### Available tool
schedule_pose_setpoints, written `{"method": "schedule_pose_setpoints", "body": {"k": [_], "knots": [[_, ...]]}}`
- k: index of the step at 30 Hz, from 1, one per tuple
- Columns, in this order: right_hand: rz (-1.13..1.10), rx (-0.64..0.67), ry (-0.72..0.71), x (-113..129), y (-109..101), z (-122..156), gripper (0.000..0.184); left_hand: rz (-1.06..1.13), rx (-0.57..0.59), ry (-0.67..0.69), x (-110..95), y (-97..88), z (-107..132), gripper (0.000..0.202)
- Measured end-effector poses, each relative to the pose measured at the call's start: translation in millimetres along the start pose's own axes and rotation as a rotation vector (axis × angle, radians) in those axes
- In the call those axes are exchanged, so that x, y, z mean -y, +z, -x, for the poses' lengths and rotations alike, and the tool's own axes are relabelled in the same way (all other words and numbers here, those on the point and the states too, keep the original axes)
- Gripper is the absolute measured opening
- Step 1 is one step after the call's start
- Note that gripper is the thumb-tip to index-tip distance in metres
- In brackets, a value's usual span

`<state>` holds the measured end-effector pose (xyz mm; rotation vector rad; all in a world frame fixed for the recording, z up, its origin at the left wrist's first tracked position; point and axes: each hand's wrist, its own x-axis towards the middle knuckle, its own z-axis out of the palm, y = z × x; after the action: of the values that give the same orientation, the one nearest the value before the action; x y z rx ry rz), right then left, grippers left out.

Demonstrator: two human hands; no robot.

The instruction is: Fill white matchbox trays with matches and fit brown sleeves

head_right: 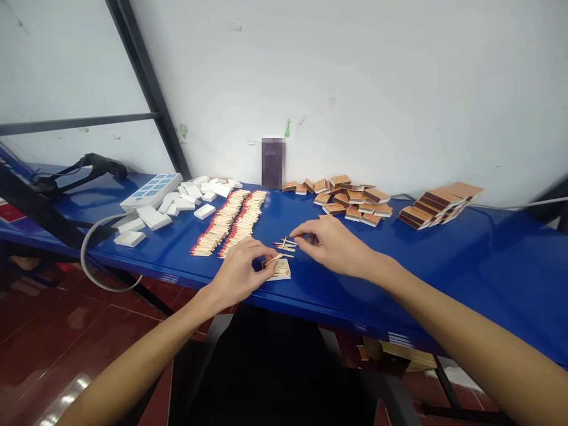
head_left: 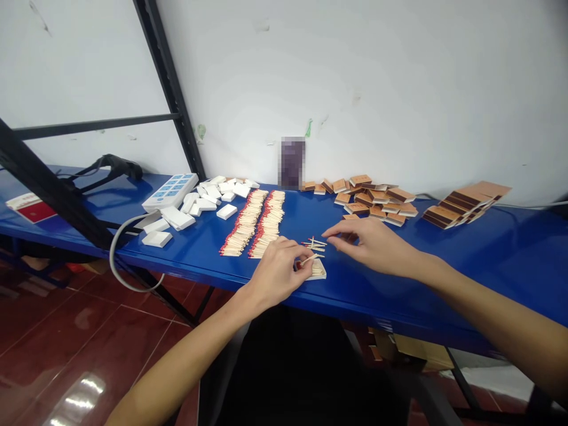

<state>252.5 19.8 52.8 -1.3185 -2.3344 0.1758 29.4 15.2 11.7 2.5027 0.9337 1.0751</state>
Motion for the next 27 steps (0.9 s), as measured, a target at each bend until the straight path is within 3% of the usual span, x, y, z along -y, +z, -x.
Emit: {"method": "schedule_pose_setpoints", "body": {"k": [3,8,12,17,27], "knots": [[0.002,0.093,0.025,-7,5,-2,0.031,-0.024,0.057,0.005,1,0.6,0,0.01],[-0.016,0.198,0.029,-11,9,-6,0.042,0.009,0.039,-0.035,1,0.0,3,0.013],[-0.012,0.168,0.02,-11,14,-12,0.044,-0.02,0.021,-0.01,-1,-0.8,9,0.021],[-0.022,0.119,0.117,-7,25,-22,0.038,-0.117,0.034,0.034,-2,0.6,17,0.028],[-0.025,0.143,0.068,-6,32,-30,0.016,-0.079,0.077,0.042,2,4.5,22,0.019]]}}
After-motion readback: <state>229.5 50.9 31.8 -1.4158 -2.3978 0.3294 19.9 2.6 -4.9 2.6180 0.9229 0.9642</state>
